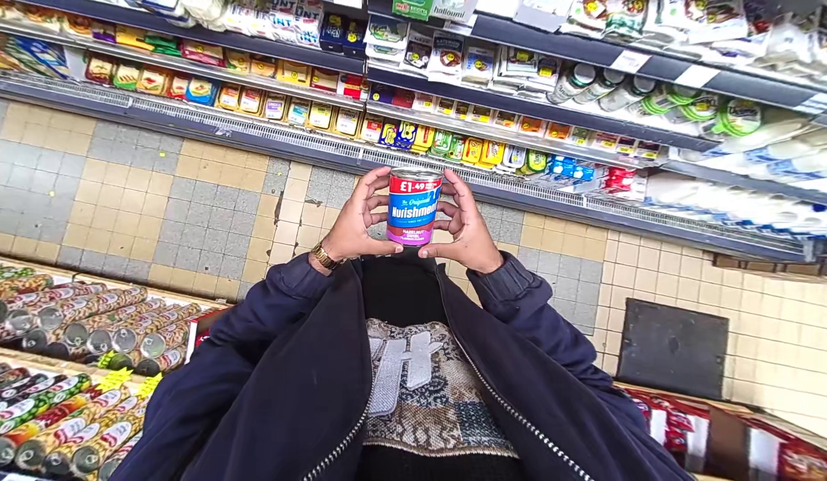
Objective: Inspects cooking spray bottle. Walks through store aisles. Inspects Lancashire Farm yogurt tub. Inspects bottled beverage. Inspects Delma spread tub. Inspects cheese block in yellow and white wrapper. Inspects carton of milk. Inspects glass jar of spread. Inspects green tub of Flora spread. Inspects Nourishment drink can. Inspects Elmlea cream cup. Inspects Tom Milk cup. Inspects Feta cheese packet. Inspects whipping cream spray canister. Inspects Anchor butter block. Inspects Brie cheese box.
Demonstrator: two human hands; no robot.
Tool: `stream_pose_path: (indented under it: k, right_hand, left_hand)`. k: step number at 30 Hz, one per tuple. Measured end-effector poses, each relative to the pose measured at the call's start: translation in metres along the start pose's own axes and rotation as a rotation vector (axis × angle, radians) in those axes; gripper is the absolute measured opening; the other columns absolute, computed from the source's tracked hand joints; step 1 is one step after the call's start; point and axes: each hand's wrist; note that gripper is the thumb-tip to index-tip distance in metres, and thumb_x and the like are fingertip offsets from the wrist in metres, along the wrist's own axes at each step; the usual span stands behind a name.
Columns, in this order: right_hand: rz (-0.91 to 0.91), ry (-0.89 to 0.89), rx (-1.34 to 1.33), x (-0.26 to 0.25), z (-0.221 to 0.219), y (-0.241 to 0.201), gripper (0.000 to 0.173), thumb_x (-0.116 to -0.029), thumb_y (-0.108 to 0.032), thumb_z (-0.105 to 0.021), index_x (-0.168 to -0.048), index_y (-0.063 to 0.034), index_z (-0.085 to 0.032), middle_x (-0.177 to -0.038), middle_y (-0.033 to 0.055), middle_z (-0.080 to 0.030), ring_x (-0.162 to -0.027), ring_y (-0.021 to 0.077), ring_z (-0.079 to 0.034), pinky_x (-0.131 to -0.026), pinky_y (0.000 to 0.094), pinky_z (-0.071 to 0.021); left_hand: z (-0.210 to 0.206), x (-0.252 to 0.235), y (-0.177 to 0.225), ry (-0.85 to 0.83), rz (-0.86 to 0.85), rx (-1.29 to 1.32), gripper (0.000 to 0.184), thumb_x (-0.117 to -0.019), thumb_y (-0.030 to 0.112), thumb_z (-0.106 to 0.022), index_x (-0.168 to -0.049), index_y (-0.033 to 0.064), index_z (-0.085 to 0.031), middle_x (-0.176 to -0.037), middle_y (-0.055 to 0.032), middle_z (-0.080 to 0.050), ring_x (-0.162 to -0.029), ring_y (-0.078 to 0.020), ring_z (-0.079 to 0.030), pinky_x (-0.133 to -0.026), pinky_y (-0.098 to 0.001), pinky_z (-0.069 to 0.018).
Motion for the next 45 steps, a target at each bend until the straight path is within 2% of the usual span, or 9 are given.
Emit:
stream_pose_path:
  k: [11, 17, 23, 30, 34, 36, 40, 42, 45]
  right_hand:
    - [0.036, 0.031, 0.156, -0.028, 0.020, -0.012, 0.132, -0.0578, -0.023, -0.101, -0.162, -0.0158, -0.021, -0.152, 0.0203, -0.040, -0.125, 0.0340, -0.060, -0.088, 0.0481, -0.0642]
    - [0.139, 0.053, 0.122, -0.057, 0.047, -0.022, 0.123, -0.0548, -0.011, -0.100, -0.155, -0.0009, -0.029, -0.147, 0.0233, -0.043, -0.121, 0.0353, -0.062, -0.084, 0.0488, -0.0656]
    - [0.306, 0.083, 0.102, -0.107, 0.096, -0.051, 0.124, -0.0556, -0.007, -0.099, -0.156, -0.0036, -0.026, -0.149, 0.0244, -0.039, -0.123, 0.0384, -0.061, -0.085, 0.0518, -0.0653]
    - [0.539, 0.235, 0.372, -0.200, 0.182, -0.147, 0.122, -0.0549, -0.016, -0.101, -0.154, -0.0124, -0.029, -0.149, 0.0165, -0.045, -0.119, 0.0321, -0.064, -0.088, 0.0501, -0.0641]
    - [0.666, 0.269, 0.558, -0.259, 0.221, -0.216, 0.123, -0.0591, -0.017, -0.099, -0.157, -0.0073, -0.024, -0.151, 0.0205, -0.041, -0.118, 0.0305, -0.064, -0.080, 0.0454, -0.0653]
    - [0.749, 0.304, 0.685, -0.293, 0.238, -0.242, 0.120, -0.0620, -0.022, -0.098, -0.156, -0.0008, -0.027, -0.150, 0.0246, -0.040, -0.118, 0.0303, -0.064, -0.079, 0.0422, -0.0656]
    - [0.848, 0.355, 0.829, -0.357, 0.262, -0.274, 0.114, -0.0626, -0.021, -0.098, -0.154, 0.0005, -0.035, -0.149, 0.0268, -0.041, -0.120, 0.0316, -0.063, -0.086, 0.0405, -0.0641]
    - [0.903, 0.390, 0.900, -0.384, 0.272, -0.279, 0.112, -0.0631, -0.021, -0.097, -0.154, 0.0008, -0.036, -0.149, 0.0278, -0.042, -0.125, 0.0340, -0.059, -0.094, 0.0431, -0.0599]
    - [0.871, 0.501, 1.033, -0.412, 0.276, -0.286, 0.113, -0.0612, -0.025, -0.097, -0.155, -0.0027, -0.037, -0.148, 0.0256, -0.046, -0.126, 0.0362, -0.058, -0.096, 0.0480, -0.0569]
  left_hand:
    - [0.004, -0.037, 0.001, -0.012, -0.022, 0.011, 0.118, -0.0613, 0.002, -0.093, -0.157, 0.0112, -0.024, -0.151, -0.0207, -0.043, -0.131, -0.0419, -0.054, -0.100, -0.0597, -0.0558]
    - [0.005, -0.079, 0.004, -0.019, -0.110, 0.020, 0.118, -0.0615, 0.001, -0.092, -0.155, 0.0005, -0.021, -0.152, -0.0248, -0.039, -0.133, -0.0430, -0.052, -0.100, -0.0585, -0.0564]
    - [0.004, -0.131, 0.009, 0.038, -0.253, 0.065, 0.119, -0.0644, 0.003, -0.092, -0.156, 0.0029, -0.017, -0.153, -0.0231, -0.040, -0.135, -0.0444, -0.049, -0.106, -0.0602, -0.0510]
    - [0.008, -0.159, -0.001, 0.092, -0.236, 0.055, 0.106, -0.0714, 0.007, -0.090, -0.157, 0.0148, -0.028, -0.157, -0.0172, -0.039, -0.137, -0.0412, -0.048, -0.107, -0.0568, -0.0509]
    - [0.003, -0.169, -0.008, 0.138, -0.236, 0.068, 0.103, -0.0725, 0.008, -0.089, -0.157, 0.0157, -0.031, -0.156, -0.0167, -0.042, -0.135, -0.0411, -0.051, -0.105, -0.0548, -0.0530]
    - [0.001, -0.173, -0.011, 0.166, -0.229, 0.057, 0.100, -0.0747, 0.012, -0.089, -0.157, 0.0164, -0.031, -0.154, -0.0167, -0.044, -0.133, -0.0403, -0.053, -0.102, -0.0525, -0.0550]
    - [0.000, -0.178, -0.015, 0.257, -0.211, 0.037, 0.100, -0.0742, 0.015, -0.089, -0.157, 0.0168, -0.032, -0.151, -0.0175, -0.047, -0.127, -0.0397, -0.058, -0.094, -0.0481, -0.0596]
    - [-0.001, -0.179, -0.017, 0.306, -0.217, 0.024, 0.100, -0.0744, 0.017, -0.088, -0.157, 0.0168, -0.032, -0.151, -0.0175, -0.047, -0.125, -0.0392, -0.059, -0.092, -0.0469, -0.0604]
    - [-0.005, -0.179, -0.020, 0.371, -0.233, 0.032, 0.098, -0.0750, 0.019, -0.088, -0.156, 0.0175, -0.033, -0.150, -0.0166, -0.048, -0.124, -0.0373, -0.061, -0.091, -0.0453, -0.0607]
Point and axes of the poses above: each hand's wrist, its own x-axis away from the middle knuckle, its own z-axis out of the back of the hand, y = z × x
